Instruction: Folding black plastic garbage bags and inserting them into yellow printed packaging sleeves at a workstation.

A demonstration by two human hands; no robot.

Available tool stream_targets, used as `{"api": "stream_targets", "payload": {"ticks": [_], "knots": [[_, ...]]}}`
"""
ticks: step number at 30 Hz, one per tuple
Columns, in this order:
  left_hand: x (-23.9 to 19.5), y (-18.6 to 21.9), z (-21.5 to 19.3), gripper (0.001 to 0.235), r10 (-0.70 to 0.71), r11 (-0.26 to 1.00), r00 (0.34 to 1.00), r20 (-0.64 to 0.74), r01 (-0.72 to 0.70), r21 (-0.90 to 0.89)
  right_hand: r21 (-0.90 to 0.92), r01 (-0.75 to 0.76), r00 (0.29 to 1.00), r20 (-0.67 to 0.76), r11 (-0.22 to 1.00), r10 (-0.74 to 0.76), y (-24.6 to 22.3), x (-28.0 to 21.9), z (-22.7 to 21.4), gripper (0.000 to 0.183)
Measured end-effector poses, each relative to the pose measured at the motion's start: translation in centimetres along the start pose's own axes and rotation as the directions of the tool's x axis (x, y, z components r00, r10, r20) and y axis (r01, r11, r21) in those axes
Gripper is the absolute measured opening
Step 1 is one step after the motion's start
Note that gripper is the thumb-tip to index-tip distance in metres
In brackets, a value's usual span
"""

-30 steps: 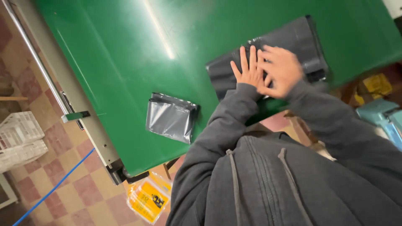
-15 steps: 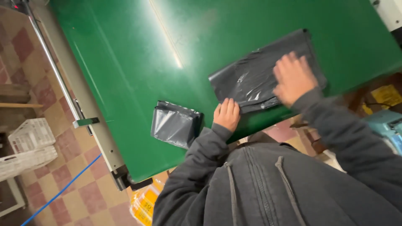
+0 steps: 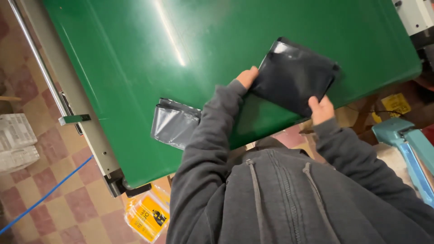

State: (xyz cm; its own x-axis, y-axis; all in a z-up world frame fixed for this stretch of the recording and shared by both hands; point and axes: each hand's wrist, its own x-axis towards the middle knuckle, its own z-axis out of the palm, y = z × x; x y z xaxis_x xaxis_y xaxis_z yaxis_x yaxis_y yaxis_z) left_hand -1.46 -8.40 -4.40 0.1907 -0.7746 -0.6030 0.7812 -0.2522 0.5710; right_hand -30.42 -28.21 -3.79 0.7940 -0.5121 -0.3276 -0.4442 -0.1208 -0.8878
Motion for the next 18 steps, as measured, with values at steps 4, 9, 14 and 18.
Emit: {"api": "stream_targets", "payload": {"ticks": [4, 9, 14, 18], "knots": [[-3.7, 2.1, 5.9, 0.054, 0.684, 0.256, 0.729, -0.035, -0.194, 0.947, 0.436, 0.172, 0.985, -0.076, 0.883, -0.154, -2.2, 3.2, -1.0, 0.033], [-0.7, 1.9, 8.2, 0.055, 0.782, 0.192, 0.565, -0.262, 0.182, 0.964, -0.083, 0.173, 0.976, -0.12, 0.981, -0.183, -2.2, 4.8, -3.2, 0.034], [-1.8, 4.9, 12.5, 0.063, 0.846, 0.091, 0.46, -0.271, 0.376, 0.922, -0.232, -0.163, 0.974, -0.192, 0.959, 0.119, -12.3, 1.3, -4.5, 0.056], [0.4, 5.4, 13.7, 0.057, 0.789, 0.235, 0.495, -0.364, 0.305, 0.923, -0.772, 0.212, 0.846, -0.162, 0.6, -0.508, -15.6, 5.5, -7.6, 0.064]]}}
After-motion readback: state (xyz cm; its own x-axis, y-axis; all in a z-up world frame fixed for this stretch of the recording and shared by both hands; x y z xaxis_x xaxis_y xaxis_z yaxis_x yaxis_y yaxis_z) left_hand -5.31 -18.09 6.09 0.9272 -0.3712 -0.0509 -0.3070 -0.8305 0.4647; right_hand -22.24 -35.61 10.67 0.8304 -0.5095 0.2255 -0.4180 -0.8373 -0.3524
